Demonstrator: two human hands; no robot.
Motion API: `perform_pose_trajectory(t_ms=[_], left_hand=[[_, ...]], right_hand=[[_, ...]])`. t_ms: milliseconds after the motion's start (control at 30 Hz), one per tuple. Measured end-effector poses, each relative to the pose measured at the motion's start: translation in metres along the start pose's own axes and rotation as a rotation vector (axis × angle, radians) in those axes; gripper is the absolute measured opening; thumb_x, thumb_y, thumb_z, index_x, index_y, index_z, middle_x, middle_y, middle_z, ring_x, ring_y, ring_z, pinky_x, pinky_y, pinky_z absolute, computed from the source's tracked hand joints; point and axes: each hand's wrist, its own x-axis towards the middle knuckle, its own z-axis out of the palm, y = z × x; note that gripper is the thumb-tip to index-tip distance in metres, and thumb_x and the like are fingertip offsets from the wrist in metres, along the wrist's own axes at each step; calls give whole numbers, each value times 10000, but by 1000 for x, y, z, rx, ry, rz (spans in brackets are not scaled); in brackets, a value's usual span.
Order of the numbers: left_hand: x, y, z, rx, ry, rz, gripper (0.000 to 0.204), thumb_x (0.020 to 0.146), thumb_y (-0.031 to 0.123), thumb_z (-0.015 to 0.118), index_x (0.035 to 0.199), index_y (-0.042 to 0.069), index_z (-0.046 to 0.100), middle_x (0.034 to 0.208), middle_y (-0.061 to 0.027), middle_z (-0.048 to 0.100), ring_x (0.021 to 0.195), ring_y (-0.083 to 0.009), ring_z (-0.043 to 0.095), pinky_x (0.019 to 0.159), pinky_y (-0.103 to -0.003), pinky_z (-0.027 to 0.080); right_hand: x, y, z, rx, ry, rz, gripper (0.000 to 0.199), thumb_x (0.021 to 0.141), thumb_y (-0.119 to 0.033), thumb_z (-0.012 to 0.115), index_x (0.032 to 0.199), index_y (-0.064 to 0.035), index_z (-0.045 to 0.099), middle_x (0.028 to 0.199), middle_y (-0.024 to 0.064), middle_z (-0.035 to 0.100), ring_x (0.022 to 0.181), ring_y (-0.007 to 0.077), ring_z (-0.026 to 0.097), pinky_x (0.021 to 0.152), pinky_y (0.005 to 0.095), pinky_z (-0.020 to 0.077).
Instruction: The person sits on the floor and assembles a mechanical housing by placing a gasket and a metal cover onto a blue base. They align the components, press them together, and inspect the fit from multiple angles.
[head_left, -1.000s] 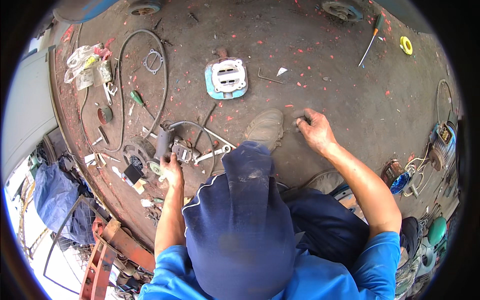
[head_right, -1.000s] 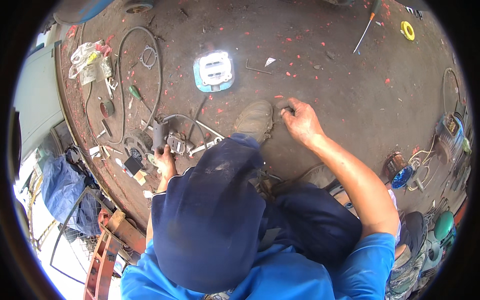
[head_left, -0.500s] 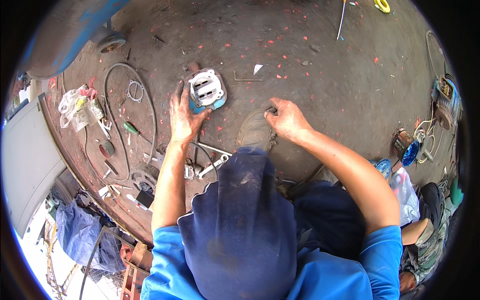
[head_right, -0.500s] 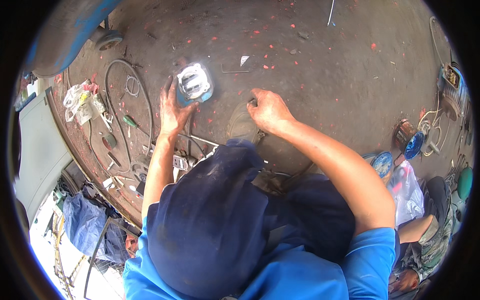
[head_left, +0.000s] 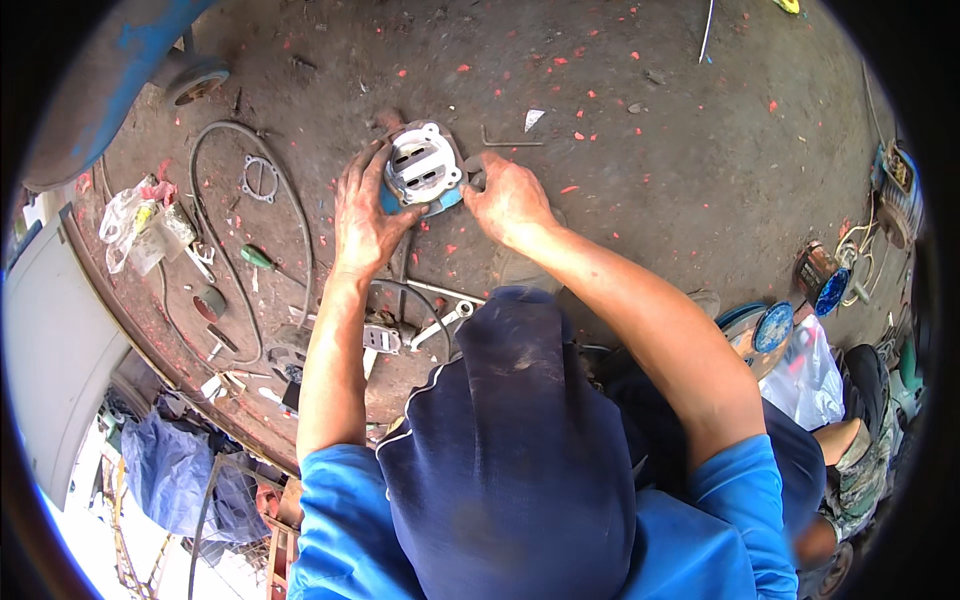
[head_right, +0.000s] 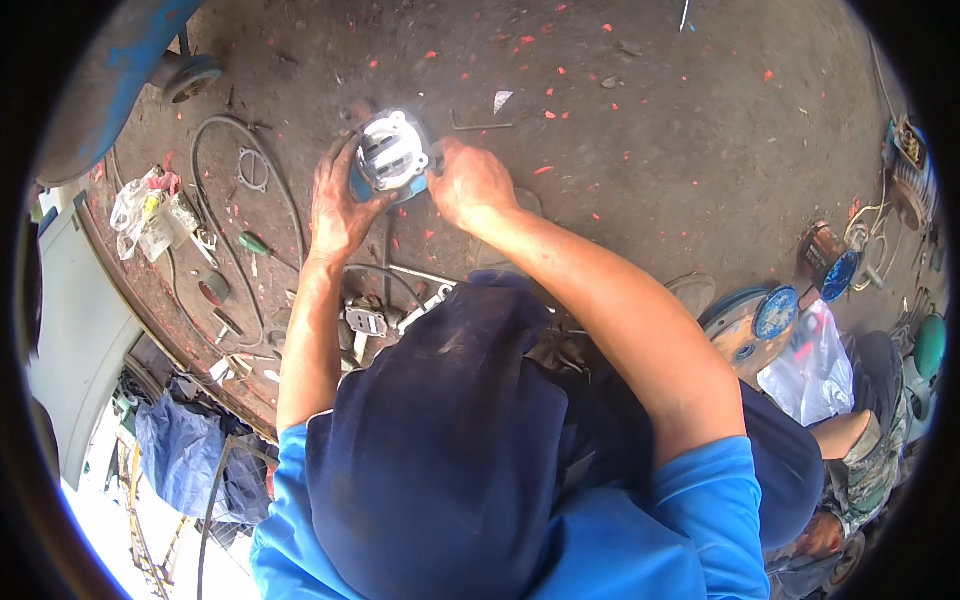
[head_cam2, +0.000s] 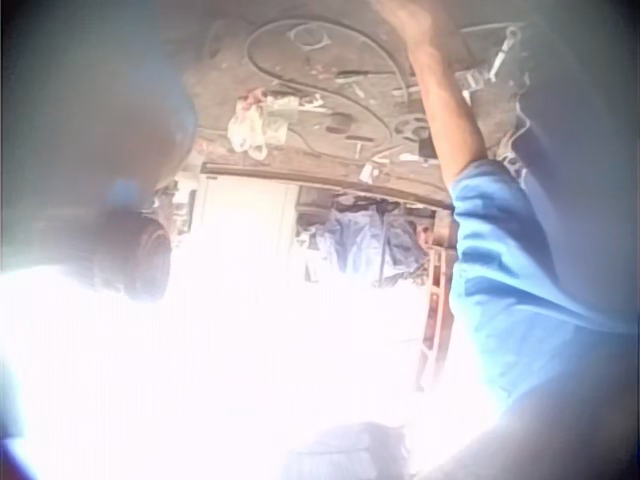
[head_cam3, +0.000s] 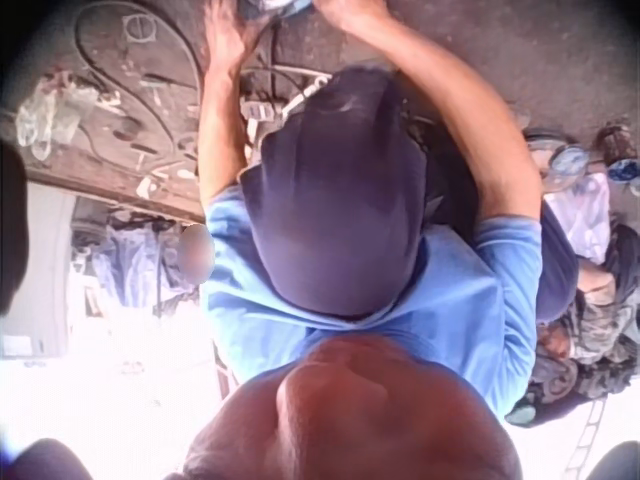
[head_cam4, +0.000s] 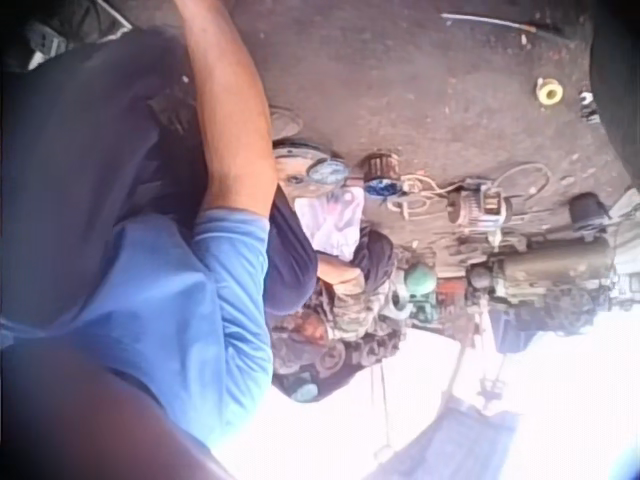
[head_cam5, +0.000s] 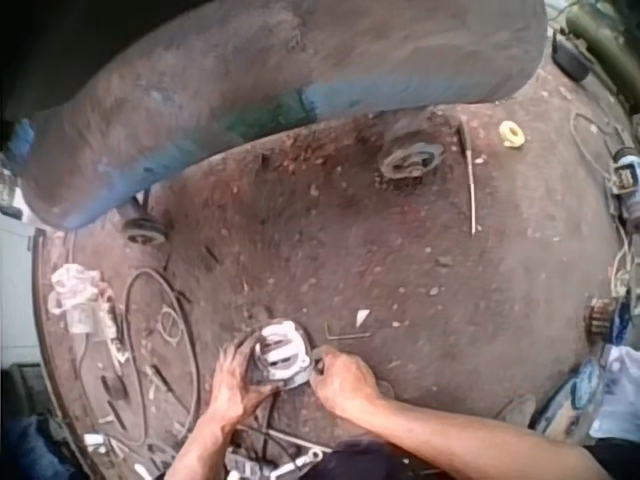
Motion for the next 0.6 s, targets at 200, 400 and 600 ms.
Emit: perform_pose_trajectory(t_ms=[200,400,600], left_hand=[[1,-2,3,-27,5,11,987,649,214,948,1518,124,488,1570,-142,469,1468,-393,399,1217,-519,349],[1,2,-1,49,-8,29,950,657,159,935,1503,114,504,1563,-130,486,1462,-373,420,1212,-493,366],[2,-2,-3,25,-1,65,952,655,153,928,1503,115,497,1552,-120,491,1454,-373,426,1214,-505,350]], right_hand=[[9,-3,5,-30,40,21,364,926,-282,718,1164,-14,654,982,260,735,1006,451,702,878,544,547],[12,-3,6,-62,4,36,399,910,-290,737,1159,12,655,1014,276,729,1035,454,697,904,536,543],[11,-3,11,92,-44,34,348,913,-270,733,1134,-5,690,974,256,742,997,443,708,880,518,549]])
